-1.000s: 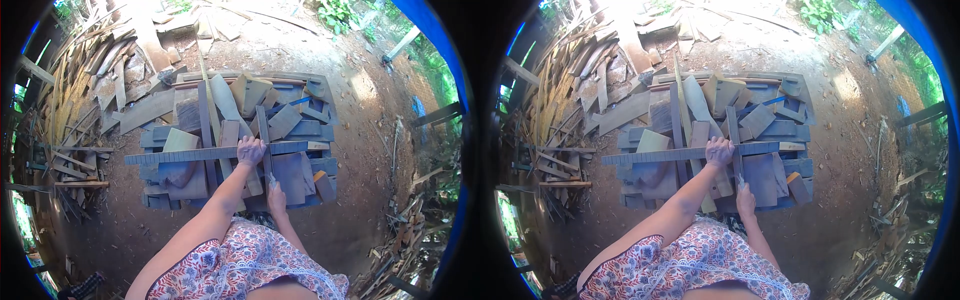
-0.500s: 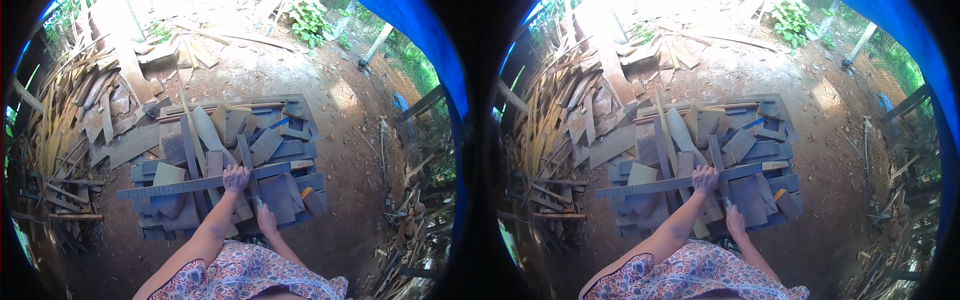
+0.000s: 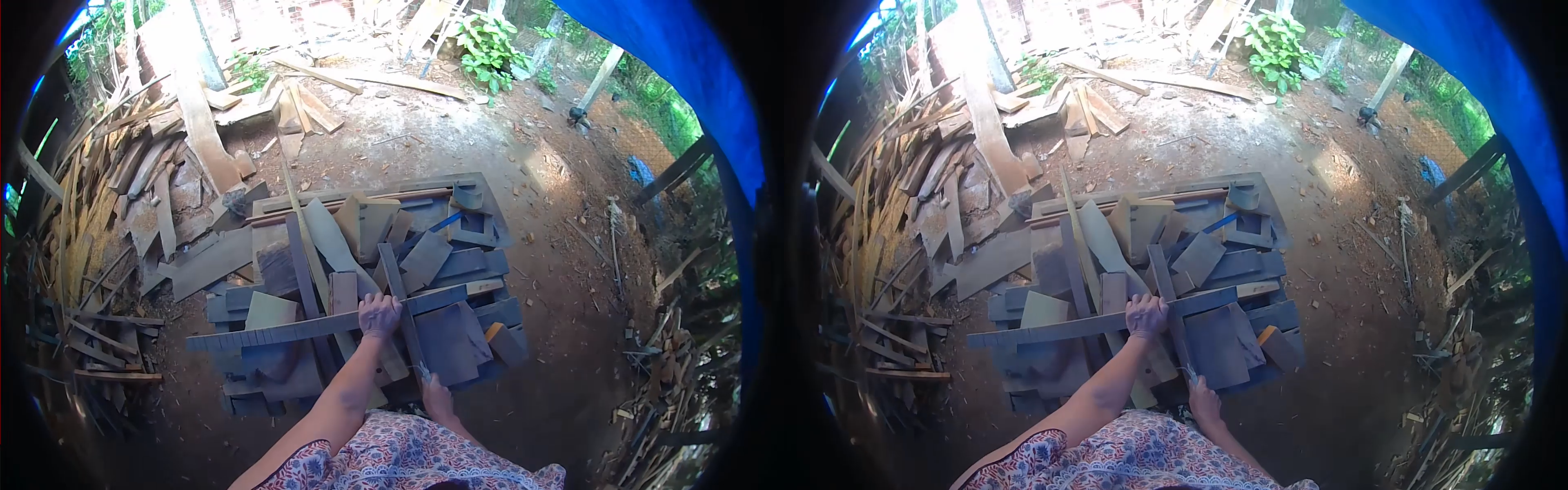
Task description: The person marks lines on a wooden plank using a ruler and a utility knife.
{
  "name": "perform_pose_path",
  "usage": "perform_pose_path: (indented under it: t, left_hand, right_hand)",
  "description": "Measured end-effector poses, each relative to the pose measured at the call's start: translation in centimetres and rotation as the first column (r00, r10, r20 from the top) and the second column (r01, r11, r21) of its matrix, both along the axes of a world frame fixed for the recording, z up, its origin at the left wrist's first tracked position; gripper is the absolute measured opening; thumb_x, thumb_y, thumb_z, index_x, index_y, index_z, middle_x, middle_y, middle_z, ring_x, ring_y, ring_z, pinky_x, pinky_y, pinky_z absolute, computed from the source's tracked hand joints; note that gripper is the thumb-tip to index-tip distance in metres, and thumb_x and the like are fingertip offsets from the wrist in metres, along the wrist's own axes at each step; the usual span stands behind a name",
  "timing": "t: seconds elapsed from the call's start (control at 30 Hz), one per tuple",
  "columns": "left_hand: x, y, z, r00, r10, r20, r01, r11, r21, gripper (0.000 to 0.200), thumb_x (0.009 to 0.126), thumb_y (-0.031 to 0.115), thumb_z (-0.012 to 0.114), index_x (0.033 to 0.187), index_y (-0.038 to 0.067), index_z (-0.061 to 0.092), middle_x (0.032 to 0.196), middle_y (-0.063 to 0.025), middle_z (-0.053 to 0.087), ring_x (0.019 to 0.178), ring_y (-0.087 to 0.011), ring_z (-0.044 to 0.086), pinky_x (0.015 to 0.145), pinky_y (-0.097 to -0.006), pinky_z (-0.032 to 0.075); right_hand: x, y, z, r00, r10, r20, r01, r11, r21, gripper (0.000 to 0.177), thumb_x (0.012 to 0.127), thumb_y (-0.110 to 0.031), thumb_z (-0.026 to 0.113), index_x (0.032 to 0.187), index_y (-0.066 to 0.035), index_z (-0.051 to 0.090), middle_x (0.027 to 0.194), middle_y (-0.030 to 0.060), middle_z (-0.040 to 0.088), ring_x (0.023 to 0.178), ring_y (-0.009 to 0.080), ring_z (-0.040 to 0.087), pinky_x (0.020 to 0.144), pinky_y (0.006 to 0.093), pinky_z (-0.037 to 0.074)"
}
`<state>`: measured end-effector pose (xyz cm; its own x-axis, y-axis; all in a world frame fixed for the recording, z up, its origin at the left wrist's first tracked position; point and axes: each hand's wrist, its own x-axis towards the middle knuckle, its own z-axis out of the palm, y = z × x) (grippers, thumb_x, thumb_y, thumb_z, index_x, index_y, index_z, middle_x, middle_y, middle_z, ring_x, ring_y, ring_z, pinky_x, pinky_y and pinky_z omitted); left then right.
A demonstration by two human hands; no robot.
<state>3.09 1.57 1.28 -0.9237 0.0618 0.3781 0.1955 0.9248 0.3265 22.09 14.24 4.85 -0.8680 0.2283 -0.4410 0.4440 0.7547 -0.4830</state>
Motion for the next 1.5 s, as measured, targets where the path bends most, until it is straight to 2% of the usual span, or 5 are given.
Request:
perform_pose_path:
  t: [0.23, 0.43, 0.63, 0.83, 1.5]
  left_hand:
    - [0.3, 0.2, 0.2, 1.000, -0.007, 0.003, 0.007, 1.000, 0.009, 0.027, 0.080, 0.027, 0.053, 0.062, 0.009, 0.060, 0.070, -0.0066, 0.057, 0.073, -0.0253, 0.054, 0.064, -0.0391, 0.041]
    - [0.0, -0.1, 0.3, 1.000, 0.010, -0.014, -0.010, 1.000, 0.003, 0.027, 0.080, 0.028, 0.054, 0.062, 0.009, 0.060, 0.069, -0.0066, 0.057, 0.073, -0.0253, 0.054, 0.064, -0.0389, 0.041]
    - [0.3, 0.1, 0.3, 1.000, 0.001, -0.008, -0.001, 1.000, 0.023, 0.026, 0.080, 0.026, 0.052, 0.062, 0.009, 0.059, 0.070, -0.0072, 0.058, 0.073, -0.0258, 0.055, 0.065, -0.0394, 0.042]
    - [0.4, 0.0, -0.1, 0.999, 0.000, -0.033, 0.001, 1.000, 0.031, 0.026, 0.080, 0.027, 0.053, 0.062, 0.009, 0.059, 0.069, -0.0067, 0.056, 0.073, -0.0249, 0.054, 0.063, -0.0391, 0.041]
    - [0.3, 0.0, 0.2, 1.000, -0.005, 0.025, 0.005, 1.000, -0.013, 0.027, 0.082, 0.027, 0.050, 0.065, 0.009, 0.060, 0.072, -0.0065, 0.057, 0.077, -0.0246, 0.054, 0.067, -0.0388, 0.042]
  right_hand:
    - [-4.4, -0.6, -0.3, 0.999, 0.001, -0.036, -0.001, 1.000, -0.013, 0.030, 0.095, -0.034, 0.041, 0.103, -0.006, 0.047, 0.078, 0.0284, 0.062, 0.080, 0.0474, 0.060, 0.071, 0.0568, 0.046]
    - [0.9, -0.2, 0.2, 0.998, -0.019, 0.068, 0.018, 1.000, 0.014, 0.030, 0.095, -0.033, 0.041, 0.103, -0.005, 0.048, 0.079, 0.0292, 0.062, 0.081, 0.0476, 0.060, 0.071, 0.0568, 0.045]
    - [-4.3, -1.1, 0.9, 1.000, -0.018, -0.003, 0.018, 0.999, -0.029, 0.030, 0.095, -0.033, 0.042, 0.105, -0.005, 0.047, 0.081, 0.0292, 0.062, 0.083, 0.0480, 0.059, 0.072, 0.0569, 0.045]
    - [1.1, -0.3, 0.8, 0.996, -0.027, 0.086, 0.027, 1.000, -0.001, 0.029, 0.095, -0.032, 0.042, 0.103, -0.005, 0.047, 0.081, 0.0291, 0.062, 0.082, 0.0482, 0.059, 0.072, 0.0576, 0.045]
    - [-0.3, -0.2, -0.6, 0.999, -0.034, 0.027, 0.035, 0.999, -0.024, 0.031, 0.094, -0.034, 0.043, 0.106, -0.006, 0.047, 0.079, 0.0287, 0.062, 0.082, 0.0478, 0.060, 0.073, 0.0570, 0.046]
